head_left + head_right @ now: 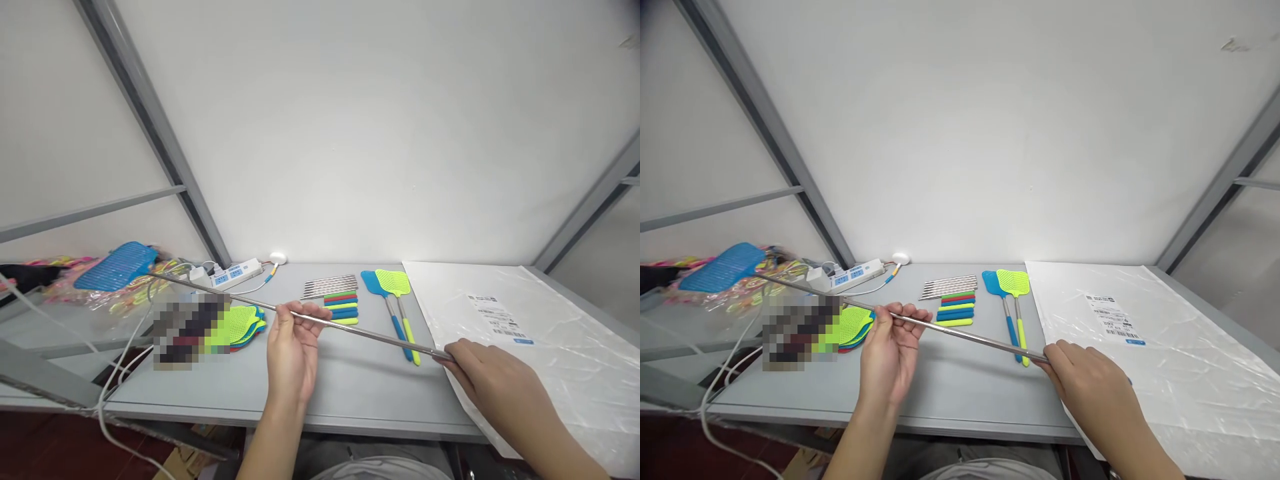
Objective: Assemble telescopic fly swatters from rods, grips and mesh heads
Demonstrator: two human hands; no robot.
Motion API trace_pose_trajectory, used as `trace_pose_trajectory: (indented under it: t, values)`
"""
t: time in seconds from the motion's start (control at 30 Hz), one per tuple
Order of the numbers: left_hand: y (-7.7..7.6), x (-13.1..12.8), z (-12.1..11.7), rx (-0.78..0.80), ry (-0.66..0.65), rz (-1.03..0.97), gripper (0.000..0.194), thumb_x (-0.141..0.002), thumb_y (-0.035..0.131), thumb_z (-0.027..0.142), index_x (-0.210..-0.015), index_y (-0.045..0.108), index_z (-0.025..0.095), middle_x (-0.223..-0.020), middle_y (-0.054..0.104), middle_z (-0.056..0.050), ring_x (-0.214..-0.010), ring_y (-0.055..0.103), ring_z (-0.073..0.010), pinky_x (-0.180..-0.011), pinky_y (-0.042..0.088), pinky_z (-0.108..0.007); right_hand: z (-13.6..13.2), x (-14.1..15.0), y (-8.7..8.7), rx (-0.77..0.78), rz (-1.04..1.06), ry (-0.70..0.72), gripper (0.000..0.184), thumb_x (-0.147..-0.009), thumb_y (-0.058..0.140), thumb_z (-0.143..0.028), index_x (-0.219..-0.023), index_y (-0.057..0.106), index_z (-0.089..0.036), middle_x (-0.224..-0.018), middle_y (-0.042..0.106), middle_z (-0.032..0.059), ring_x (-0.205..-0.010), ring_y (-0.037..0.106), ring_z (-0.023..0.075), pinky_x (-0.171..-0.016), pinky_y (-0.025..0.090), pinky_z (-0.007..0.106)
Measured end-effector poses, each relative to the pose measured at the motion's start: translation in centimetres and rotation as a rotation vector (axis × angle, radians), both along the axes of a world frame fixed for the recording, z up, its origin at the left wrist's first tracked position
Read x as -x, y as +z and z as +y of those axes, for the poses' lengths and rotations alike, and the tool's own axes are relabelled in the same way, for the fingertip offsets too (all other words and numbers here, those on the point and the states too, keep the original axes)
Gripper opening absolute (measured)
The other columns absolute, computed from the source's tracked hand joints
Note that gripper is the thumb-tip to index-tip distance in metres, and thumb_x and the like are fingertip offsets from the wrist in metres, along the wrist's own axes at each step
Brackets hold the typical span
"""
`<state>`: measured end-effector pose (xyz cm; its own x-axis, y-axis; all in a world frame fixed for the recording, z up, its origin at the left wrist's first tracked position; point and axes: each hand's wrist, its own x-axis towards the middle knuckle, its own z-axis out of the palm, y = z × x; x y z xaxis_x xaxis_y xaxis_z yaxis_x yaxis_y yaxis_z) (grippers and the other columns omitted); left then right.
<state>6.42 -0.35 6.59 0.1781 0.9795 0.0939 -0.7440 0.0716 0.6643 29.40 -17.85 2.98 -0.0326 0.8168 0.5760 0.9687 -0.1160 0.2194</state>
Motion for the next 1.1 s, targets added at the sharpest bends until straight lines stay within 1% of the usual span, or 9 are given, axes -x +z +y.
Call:
trace_pose_trajectory:
  t: [0.23, 0.43, 0.53, 0.63, 0.73, 0.8, 0.87, 0.97, 1.1]
  values:
    - [0.7, 1.4, 0.3, -0.032, 0.053, 0.072, 0.029, -0.087, 0.061, 0.044, -0.081, 0.059, 0.016, -0.077, 0.070, -0.005, -0.071, 0.070, -0.0217, -0.075, 0.056, -0.042, -0.8, -0.9, -1.3, 0.006, -0.017, 0.007, 0.035, -0.098, 0.039, -0.038, -0.067, 0.045, -0.023, -0.054, 0.045, -0.0036, -0.048, 0.044, 0.0144, -0.054, 0.023, 0.029]
    - [1.3, 3.9, 3.6, 0.021, 0.364, 0.010, 0.030, -0.091, 0.054, 0.044, -0.079, 0.059, 0.017, -0.072, 0.070, -0.002, -0.068, 0.070, -0.0186, -0.073, 0.055, -0.037, -2.1, -3.2, -2.0, 0.037, 0.036, -0.032, 0.034, -0.099, 0.037, -0.039, -0.070, 0.048, -0.022, -0.058, 0.051, -0.0018, -0.050, 0.048, 0.0149, -0.053, 0.027, 0.028]
    - [0.0, 1.9, 1.3, 0.013, 0.237, 0.034, 0.031, -0.088, 0.057, 0.047, -0.076, 0.057, 0.018, -0.075, 0.072, -0.004, -0.084, 0.071, -0.0226, -0.076, 0.054, -0.038, -1.3, -2.2, -2.7, 0.056, 0.010, -0.007, 0.031, -0.098, 0.037, -0.038, -0.073, 0.047, -0.023, -0.055, 0.053, -0.0033, -0.044, 0.048, 0.0143, -0.047, 0.023, 0.027]
    - [-2.0, -1.4, -3.1, -0.020, -0.065, 0.113, 0.032, -0.091, 0.054, 0.046, -0.079, 0.059, 0.017, -0.096, 0.073, -0.012, -0.106, 0.065, -0.0272, -0.091, 0.048, -0.044, 0.2, -0.4, -3.0, 0.094, 0.021, 0.051, 0.029, -0.098, 0.038, -0.037, -0.073, 0.044, -0.024, -0.054, 0.054, -0.0049, -0.042, 0.052, 0.0143, -0.044, 0.023, 0.026]
    - [-2.9, -2.5, -5.2, -0.023, -0.237, 0.201, 0.035, -0.093, 0.050, 0.047, -0.094, 0.065, 0.016, -0.115, 0.068, -0.016, -0.119, 0.057, -0.0290, -0.094, 0.045, -0.042, 0.8, 0.4, -2.7, 0.106, 0.055, 0.036, 0.027, -0.097, 0.040, -0.035, -0.073, 0.043, -0.025, -0.054, 0.055, -0.0057, -0.041, 0.052, 0.0145, -0.043, 0.022, 0.026]
    - [-2.6, -1.3, -4.3, -0.028, -0.262, 0.226, 0.037, -0.090, 0.056, 0.047, -0.109, 0.065, 0.017, -0.123, 0.064, -0.017, -0.119, 0.057, -0.0291, -0.090, 0.047, -0.039, 0.5, 0.2, -2.2, 0.122, 0.066, 0.003, 0.027, -0.097, 0.041, -0.036, -0.072, 0.043, -0.025, -0.054, 0.054, -0.0058, -0.041, 0.052, 0.0146, -0.043, 0.022, 0.025]
    - [-1.8, 1.0, -1.9, -0.001, -0.155, 0.121, 0.046, -0.086, 0.058, 0.053, -0.119, 0.060, 0.022, -0.128, 0.061, -0.015, -0.114, 0.060, -0.0283, -0.087, 0.050, -0.039, 0.1, -0.4, -1.8, 0.135, 0.070, -0.019, 0.028, -0.097, 0.041, -0.038, -0.072, 0.043, -0.025, -0.053, 0.053, -0.0060, -0.041, 0.051, 0.0146, -0.043, 0.023, 0.025]
    - [-0.6, 4.7, 2.1, 0.087, 0.170, -0.085, 0.050, -0.087, 0.047, 0.064, -0.108, 0.064, 0.022, -0.130, 0.060, -0.011, -0.115, 0.059, -0.0246, -0.089, 0.051, -0.039, -0.2, -0.9, -1.5, 0.160, 0.090, -0.008, 0.029, -0.097, 0.040, -0.039, -0.072, 0.044, -0.025, -0.053, 0.053, -0.0059, -0.042, 0.051, 0.0142, -0.042, 0.025, 0.025]
    - [0.1, 7.1, 4.6, 0.170, 0.255, -0.159, 0.039, -0.095, 0.040, 0.051, -0.101, 0.066, 0.021, -0.114, 0.068, -0.007, -0.110, 0.062, -0.0215, -0.091, 0.050, -0.040, 0.5, -0.2, -1.7, 0.164, 0.090, 0.077, 0.029, -0.098, 0.037, -0.035, -0.071, 0.043, -0.025, -0.053, 0.055, -0.0060, -0.042, 0.055, 0.0139, -0.043, 0.028, 0.025]
